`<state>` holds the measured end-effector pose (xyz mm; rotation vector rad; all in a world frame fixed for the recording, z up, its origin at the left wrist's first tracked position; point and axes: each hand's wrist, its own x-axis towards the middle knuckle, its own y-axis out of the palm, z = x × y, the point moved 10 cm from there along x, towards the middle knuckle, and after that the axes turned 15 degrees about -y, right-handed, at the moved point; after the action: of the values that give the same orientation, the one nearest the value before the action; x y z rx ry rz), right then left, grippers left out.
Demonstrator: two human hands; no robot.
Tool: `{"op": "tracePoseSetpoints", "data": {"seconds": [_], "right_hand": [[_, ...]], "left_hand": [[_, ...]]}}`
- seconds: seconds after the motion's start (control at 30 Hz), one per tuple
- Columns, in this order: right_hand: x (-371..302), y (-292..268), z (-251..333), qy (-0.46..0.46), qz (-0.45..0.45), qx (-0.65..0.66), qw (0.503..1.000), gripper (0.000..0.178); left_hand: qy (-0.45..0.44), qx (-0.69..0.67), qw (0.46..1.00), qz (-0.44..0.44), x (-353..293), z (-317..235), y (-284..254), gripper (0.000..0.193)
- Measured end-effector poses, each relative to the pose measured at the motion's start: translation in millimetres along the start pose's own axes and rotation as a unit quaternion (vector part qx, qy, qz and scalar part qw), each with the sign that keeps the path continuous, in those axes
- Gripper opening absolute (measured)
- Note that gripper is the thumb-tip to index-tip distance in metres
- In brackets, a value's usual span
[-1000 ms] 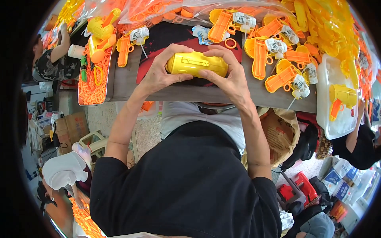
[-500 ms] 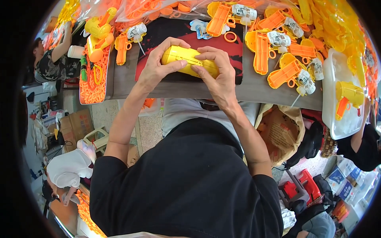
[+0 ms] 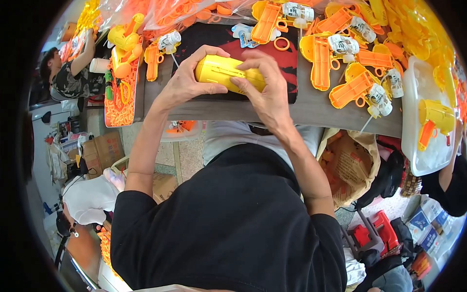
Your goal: Assembling various components of plastic toy guns at a factory workbench.
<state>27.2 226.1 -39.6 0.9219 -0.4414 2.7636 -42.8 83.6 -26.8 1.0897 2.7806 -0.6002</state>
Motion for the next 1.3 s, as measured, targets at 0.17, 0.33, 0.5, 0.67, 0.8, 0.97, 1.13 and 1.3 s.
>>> {"op": "tracePoseSetpoints", "data": {"seconds": [0.17,0.33,0.5,0.67,0.8,0.97,1.13,1.3], "right_hand": [[-18.8,5.7,-20.3,0.147,0.034,0.173,0.973,0.060],[-10.0,-3.7,-3.1,0.083,0.049,0.082,0.992,0.060],[14.1,-5.9,16.6,0.069,0.089,0.079,0.991,0.058],[51.7,-7.8,41.4,0.056,0.108,-0.012,0.992,0.072],[35.7,-20.9,28.2,0.037,-0.055,0.225,0.972,0.072],[-29.8,36.7,4.6,0.154,0.056,0.304,0.938,0.060],[-28.9,44.9,-3.1,0.162,0.019,0.228,0.960,0.046],[-28.9,44.6,12.5,0.127,0.075,0.137,0.980,0.048]], "left_hand": [[0.026,0.000,0.999,-0.023,-6.4,-9.9,-0.8,0.057],[0.034,-0.032,0.999,-0.020,-12.3,-10.0,-2.7,0.054],[0.081,0.241,0.966,-0.040,-19.8,-46.5,-11.8,0.059],[0.150,0.427,0.884,-0.118,-16.6,-89.9,2.7,0.075],[0.028,-0.006,0.997,-0.076,-12.4,-47.0,-37.8,0.074],[0.050,-0.250,0.966,-0.053,-18.7,15.4,-52.8,0.072],[0.052,-0.292,0.954,-0.031,-14.2,39.7,-50.4,0.079],[0.044,-0.326,0.944,0.024,-14.4,44.8,-42.8,0.089]]}}
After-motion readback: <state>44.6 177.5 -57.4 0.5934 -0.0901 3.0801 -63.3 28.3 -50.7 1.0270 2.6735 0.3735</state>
